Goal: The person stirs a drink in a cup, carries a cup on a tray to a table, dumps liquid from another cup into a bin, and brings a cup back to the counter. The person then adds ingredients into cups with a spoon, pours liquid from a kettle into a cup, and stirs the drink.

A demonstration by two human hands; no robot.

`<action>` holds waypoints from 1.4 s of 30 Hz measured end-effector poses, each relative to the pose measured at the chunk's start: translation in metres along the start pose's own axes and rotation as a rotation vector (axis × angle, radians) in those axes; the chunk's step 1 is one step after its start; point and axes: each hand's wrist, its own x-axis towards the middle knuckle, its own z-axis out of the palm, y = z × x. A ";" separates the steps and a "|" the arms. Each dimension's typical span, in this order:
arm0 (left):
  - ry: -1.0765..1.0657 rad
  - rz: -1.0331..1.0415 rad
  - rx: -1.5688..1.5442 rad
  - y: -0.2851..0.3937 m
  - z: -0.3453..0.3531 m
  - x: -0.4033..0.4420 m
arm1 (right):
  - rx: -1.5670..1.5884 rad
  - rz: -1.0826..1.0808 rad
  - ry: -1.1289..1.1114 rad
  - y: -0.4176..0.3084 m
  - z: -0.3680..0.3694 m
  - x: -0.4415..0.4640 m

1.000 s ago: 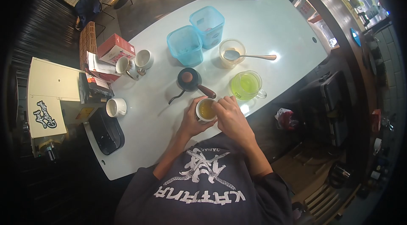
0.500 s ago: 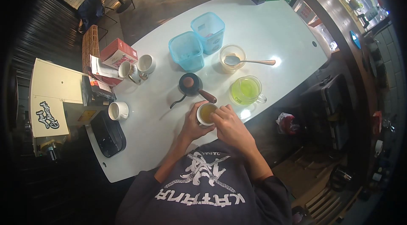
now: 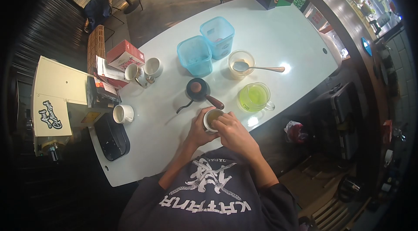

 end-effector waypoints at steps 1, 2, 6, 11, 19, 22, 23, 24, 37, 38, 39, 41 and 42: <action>-0.007 -0.005 0.010 0.002 -0.001 0.000 | 0.000 -0.002 -0.002 -0.001 -0.001 -0.001; -0.015 -0.010 0.020 0.003 -0.002 0.001 | -0.027 0.007 -0.002 -0.001 -0.003 -0.003; 0.011 0.032 0.022 0.004 0.000 0.002 | -0.115 0.039 0.025 0.000 -0.008 -0.004; 0.018 0.013 0.036 0.006 0.000 0.001 | -0.105 0.046 0.119 0.006 -0.005 0.007; 0.014 0.028 0.024 0.003 0.000 0.001 | 0.063 0.028 0.107 0.006 0.004 0.007; 0.013 0.022 0.022 0.002 0.000 0.000 | 0.049 0.036 0.029 -0.003 0.000 0.004; 0.007 0.023 0.025 0.002 0.000 0.000 | 0.037 0.049 0.023 -0.005 -0.002 0.002; 0.009 0.023 0.025 0.001 0.000 0.000 | 0.025 0.061 0.016 -0.005 -0.004 0.001; 0.014 0.030 0.034 0.002 -0.001 0.001 | -0.040 0.044 0.177 0.002 0.005 0.012; 0.013 0.029 0.024 0.002 0.000 0.000 | -0.009 0.023 0.137 0.003 0.006 0.010; 0.014 0.031 0.024 0.002 0.000 0.000 | 0.023 0.002 0.096 0.003 0.007 0.009; 0.012 0.016 0.005 0.003 0.000 0.000 | 0.014 0.000 0.033 -0.001 0.002 0.006; 0.014 0.018 0.005 0.002 -0.001 0.000 | 0.005 0.001 -0.029 -0.002 -0.001 0.004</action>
